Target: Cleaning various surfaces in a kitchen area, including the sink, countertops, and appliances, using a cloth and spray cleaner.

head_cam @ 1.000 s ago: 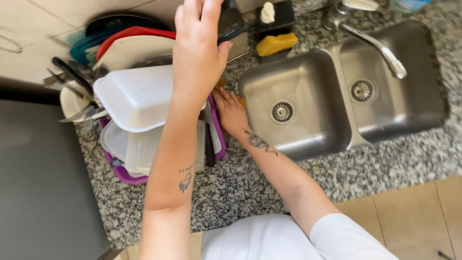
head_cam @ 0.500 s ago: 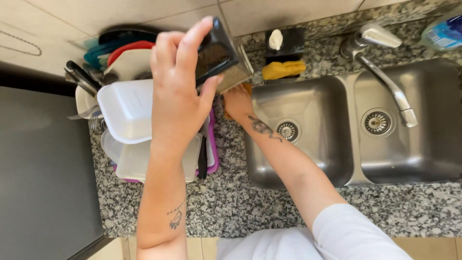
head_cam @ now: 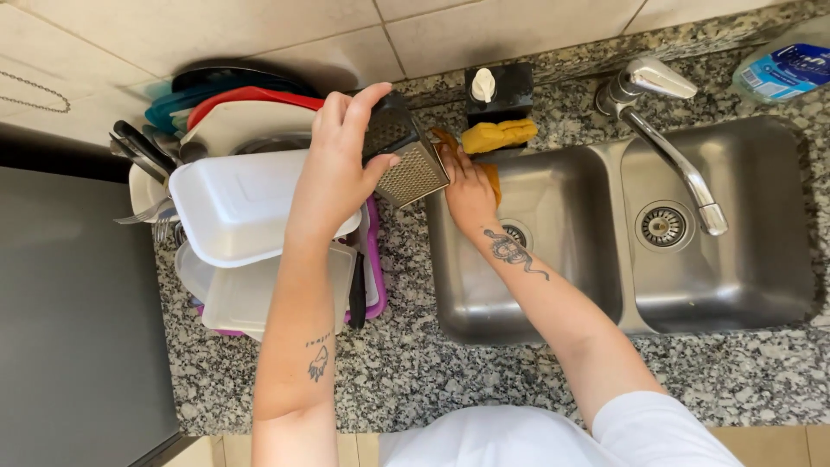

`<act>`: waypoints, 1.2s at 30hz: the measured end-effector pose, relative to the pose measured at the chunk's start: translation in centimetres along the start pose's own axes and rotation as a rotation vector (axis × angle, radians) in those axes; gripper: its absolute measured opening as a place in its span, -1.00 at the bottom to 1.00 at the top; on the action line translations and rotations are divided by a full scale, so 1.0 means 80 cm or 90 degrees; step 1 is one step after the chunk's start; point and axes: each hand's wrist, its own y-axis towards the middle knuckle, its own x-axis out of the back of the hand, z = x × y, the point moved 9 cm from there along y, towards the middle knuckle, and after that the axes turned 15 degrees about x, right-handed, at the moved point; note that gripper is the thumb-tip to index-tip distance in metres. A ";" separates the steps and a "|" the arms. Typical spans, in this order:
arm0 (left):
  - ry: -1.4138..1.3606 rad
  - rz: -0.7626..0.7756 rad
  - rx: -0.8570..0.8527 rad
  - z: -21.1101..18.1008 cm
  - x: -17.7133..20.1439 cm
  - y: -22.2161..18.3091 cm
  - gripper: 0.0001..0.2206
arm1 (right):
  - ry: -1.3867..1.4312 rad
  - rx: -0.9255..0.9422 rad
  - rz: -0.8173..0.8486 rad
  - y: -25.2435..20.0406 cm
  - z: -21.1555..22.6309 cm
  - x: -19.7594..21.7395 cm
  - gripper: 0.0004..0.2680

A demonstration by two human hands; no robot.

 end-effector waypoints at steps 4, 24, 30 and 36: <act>-0.027 0.055 0.006 0.020 -0.006 0.007 -0.40 | -0.017 0.007 0.016 -0.002 -0.012 0.017 -0.59; -0.075 -0.243 -0.190 -0.062 -0.069 0.019 -0.52 | 0.293 -0.270 -0.120 0.043 -0.049 -0.061 -0.76; -0.395 -0.016 0.145 -0.004 -0.189 0.095 -0.20 | 0.263 -0.259 -0.111 0.023 -0.055 -0.046 -0.76; -0.323 0.031 0.111 0.000 -0.211 0.119 -0.37 | 0.244 -0.238 -0.093 0.030 -0.069 -0.048 -0.77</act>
